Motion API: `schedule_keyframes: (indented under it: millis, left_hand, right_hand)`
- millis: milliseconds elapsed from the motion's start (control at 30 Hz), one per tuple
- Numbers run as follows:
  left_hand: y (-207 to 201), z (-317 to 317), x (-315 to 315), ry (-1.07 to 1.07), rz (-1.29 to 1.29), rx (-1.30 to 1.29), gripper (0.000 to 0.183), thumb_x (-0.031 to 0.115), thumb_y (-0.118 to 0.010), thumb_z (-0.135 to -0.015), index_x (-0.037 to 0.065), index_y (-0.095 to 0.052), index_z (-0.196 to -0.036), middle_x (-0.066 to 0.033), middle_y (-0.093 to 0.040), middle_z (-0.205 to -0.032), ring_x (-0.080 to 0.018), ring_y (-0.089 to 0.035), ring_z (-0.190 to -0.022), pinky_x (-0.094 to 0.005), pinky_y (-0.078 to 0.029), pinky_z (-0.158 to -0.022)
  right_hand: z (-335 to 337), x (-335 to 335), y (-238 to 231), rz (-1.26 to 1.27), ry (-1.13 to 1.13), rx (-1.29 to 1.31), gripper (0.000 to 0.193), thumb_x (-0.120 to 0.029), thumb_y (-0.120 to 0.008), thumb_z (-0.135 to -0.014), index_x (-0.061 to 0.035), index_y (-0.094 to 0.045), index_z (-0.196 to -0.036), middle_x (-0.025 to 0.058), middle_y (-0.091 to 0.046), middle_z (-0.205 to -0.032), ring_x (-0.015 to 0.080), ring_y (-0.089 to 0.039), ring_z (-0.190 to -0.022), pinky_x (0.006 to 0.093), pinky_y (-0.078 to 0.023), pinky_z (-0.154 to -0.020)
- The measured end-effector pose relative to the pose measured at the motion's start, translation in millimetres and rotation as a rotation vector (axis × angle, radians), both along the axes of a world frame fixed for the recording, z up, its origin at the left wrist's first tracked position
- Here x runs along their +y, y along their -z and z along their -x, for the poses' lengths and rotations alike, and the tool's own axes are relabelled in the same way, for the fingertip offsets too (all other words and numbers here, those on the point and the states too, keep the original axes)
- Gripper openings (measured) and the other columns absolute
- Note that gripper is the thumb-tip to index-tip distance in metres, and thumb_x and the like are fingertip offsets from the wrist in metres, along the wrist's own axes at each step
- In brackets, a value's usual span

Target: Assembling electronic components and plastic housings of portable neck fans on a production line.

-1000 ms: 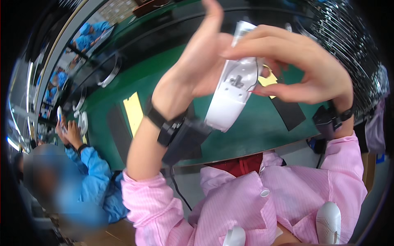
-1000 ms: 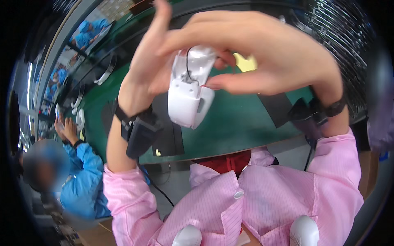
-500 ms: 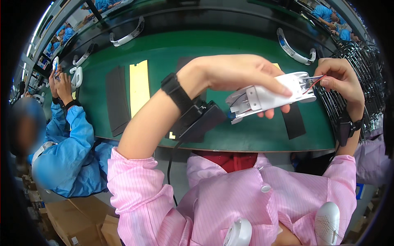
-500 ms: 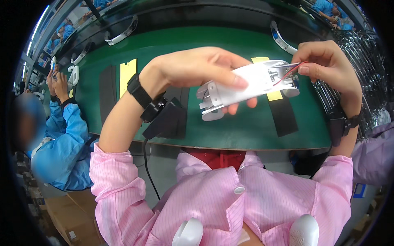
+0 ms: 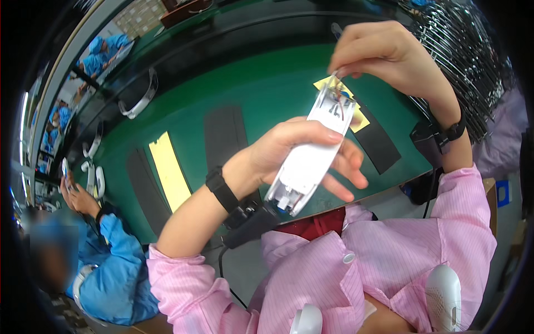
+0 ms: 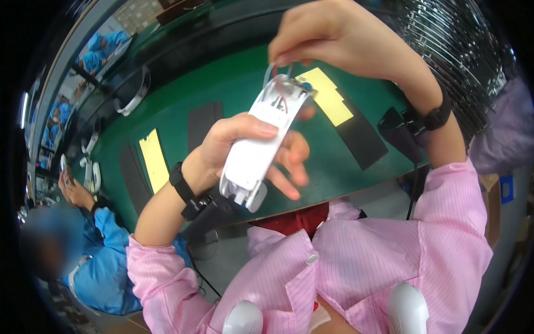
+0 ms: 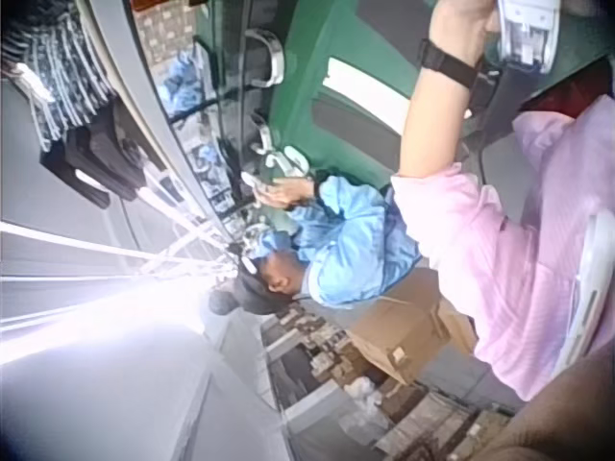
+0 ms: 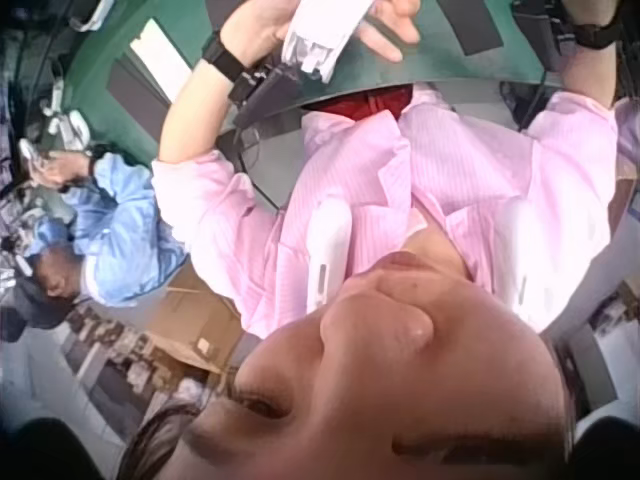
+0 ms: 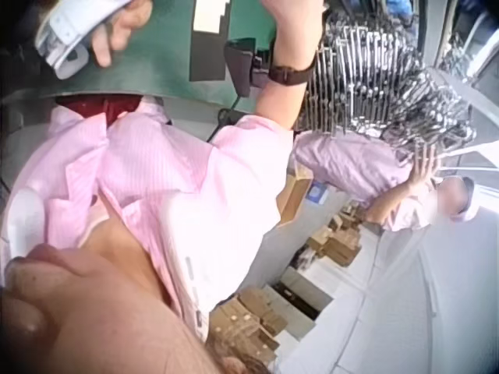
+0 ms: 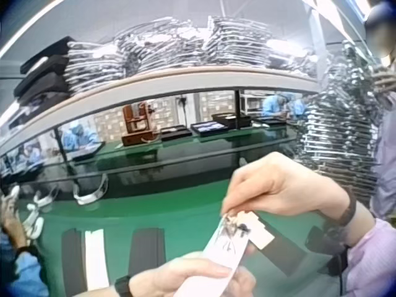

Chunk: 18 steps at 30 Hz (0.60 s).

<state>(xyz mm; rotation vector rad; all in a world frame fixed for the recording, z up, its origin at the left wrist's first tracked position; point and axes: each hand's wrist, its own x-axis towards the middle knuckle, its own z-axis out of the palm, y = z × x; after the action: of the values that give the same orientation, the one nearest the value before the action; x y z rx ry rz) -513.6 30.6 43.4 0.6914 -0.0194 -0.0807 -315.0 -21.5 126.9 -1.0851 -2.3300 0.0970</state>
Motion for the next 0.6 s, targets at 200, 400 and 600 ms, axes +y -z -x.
schedule_keyframes:
  millis: [200,400,600]
  left_hand:
    - [-13.4,-17.7,-26.1,-0.438,-0.515,-0.148,0.055,-0.003,-0.046,-0.082,0.004,-0.019,-0.13,-0.0094,-0.049,-0.075,-0.0145,-0.05,-0.06,-0.0292,-0.044,-0.055]
    - [20.9,-40.4,-8.0,-1.163,-1.647,-0.492,0.03,-0.002,-0.051,-0.083,-0.005,-0.042,-0.111,-0.0147,-0.052,-0.097,-0.0283,-0.054,-0.088,-0.0365,-0.042,-0.076]
    - [18.9,-50.8,19.0,-1.343,-1.714,-0.298,0.011,0.007,-0.062,-0.075,0.004,-0.052,-0.077,-0.011,-0.055,-0.083,-0.0237,-0.053,-0.073,-0.0324,-0.039,-0.061]
  right_hand:
    - [22.9,-31.0,-12.3,-0.349,0.274,0.021,0.012,0.003,-0.066,-0.068,0.0002,-0.066,-0.08,0.0077,-0.06,-0.071,0.0189,-0.059,-0.06,0.0264,-0.046,-0.055]
    - [42.9,-34.2,19.2,-0.557,0.294,0.306,0.013,0.006,-0.066,-0.068,0.0013,-0.065,-0.08,0.0093,-0.062,-0.072,0.019,-0.061,-0.062,0.0259,-0.047,-0.054]
    - [69.5,-34.2,55.3,-0.185,0.228,0.926,0.009,0.001,-0.068,-0.074,0.0002,-0.067,-0.083,0.0038,-0.063,-0.07,0.0057,-0.054,-0.057,0.0184,-0.039,-0.048]
